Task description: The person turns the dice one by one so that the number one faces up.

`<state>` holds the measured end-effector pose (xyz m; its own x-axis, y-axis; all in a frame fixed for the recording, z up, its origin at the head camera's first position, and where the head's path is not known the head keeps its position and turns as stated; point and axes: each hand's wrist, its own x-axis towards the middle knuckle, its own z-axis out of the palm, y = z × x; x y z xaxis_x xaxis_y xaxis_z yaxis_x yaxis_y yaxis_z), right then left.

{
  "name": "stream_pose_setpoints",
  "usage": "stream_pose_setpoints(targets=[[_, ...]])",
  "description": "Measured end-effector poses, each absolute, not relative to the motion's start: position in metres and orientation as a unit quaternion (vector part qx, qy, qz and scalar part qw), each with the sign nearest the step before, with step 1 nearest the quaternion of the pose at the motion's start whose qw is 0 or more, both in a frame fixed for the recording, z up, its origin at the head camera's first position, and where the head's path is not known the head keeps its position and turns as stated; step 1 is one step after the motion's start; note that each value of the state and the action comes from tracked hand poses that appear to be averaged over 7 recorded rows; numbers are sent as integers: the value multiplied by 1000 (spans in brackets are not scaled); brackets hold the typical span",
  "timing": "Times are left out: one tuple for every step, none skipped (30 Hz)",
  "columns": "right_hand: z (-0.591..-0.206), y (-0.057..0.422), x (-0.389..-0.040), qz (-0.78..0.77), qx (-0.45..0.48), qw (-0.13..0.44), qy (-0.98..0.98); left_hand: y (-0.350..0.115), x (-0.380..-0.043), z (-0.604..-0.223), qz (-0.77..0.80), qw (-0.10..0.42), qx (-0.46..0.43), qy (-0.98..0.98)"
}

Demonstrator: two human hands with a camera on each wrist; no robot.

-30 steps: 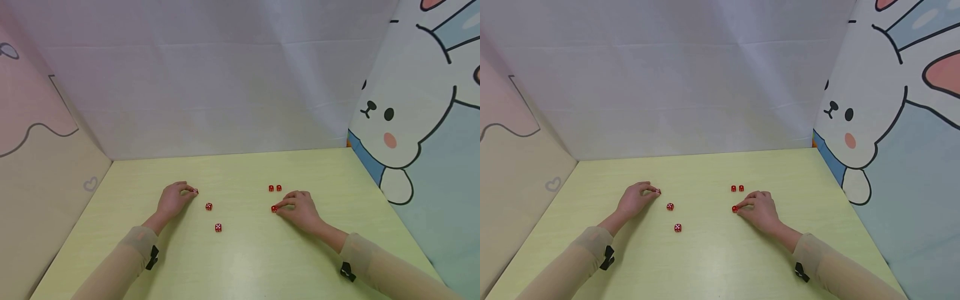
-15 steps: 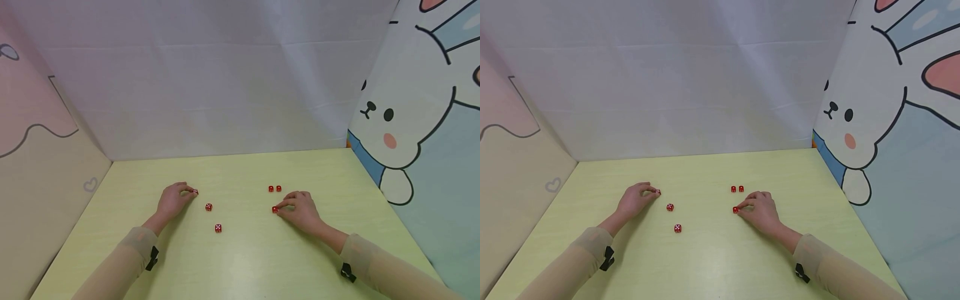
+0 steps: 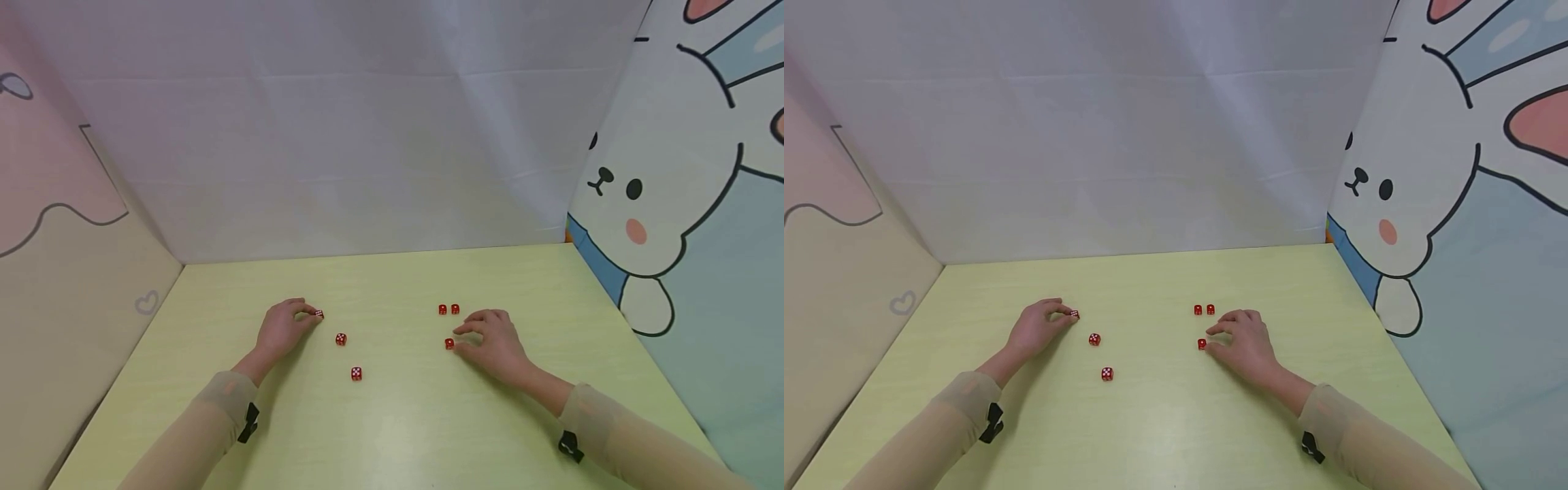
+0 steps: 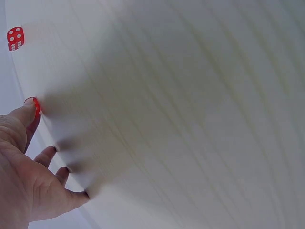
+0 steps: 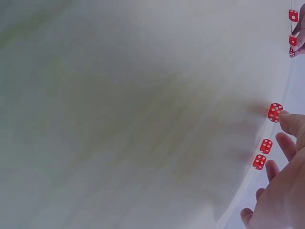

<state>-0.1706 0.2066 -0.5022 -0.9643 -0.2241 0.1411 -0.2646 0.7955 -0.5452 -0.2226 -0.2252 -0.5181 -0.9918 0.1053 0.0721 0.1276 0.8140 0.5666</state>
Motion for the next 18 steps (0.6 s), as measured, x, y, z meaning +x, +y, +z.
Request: stream_pose_setpoints(targets=[[-502,207,-171,287,133,41,-948,-225,-222,-518,-299,19,-62,-952],[-501,207,-172,280,138,48,-949,-225,-222,-517,-299,19,-62,-952],[-501,206,-172,274,141,55,-950,-225,-222,-517,-298,19,-63,-952],[-501,206,-172,270,146,61,-950,-225,-222,-516,-298,19,-63,-952],[-501,206,-173,265,149,65,-950,-225,-221,-516,-297,19,-63,-952],[-501,206,-173,260,152,68,-951,-225,-221,-515,-297,19,-63,-953],[-500,206,-173,255,153,68,-952,-225,-221,-515,-296,19,-63,-953],[-500,205,-173,252,154,67,-953,-225,-221,-514,-296,19,-63,-953],[-500,205,-173,250,156,66,-953,-224,-221,-514,-296,19,-63,-953],[-500,204,-172,247,157,65,-954,-224,-220,-513,-295,19,-63,-953],[-501,203,-172,246,157,63,-954,-224,-220,-513,-296,19,-62,-953],[-501,203,-172,243,159,63,-955,-224,-220,-512,-296,19,-62,-953],[-501,203,-171,242,160,63,-955,-224,-220,-512,-296,18,-61,-953],[-501,202,-171,242,161,63,-955,-224,-220,-512,-296,17,-61,-953],[-502,202,-171,240,162,64,-955,-223,-220,-511,-297,17,-60,-953],[-502,202,-171,239,161,64,-956,-223,-220,-511,-297,16,-60,-953],[-502,202,-171,237,162,66,-956,-223,-220,-510,-297,15,-59,-953],[-503,202,-171,235,162,66,-956,-223,-220,-510,-297,15,-59,-953]])
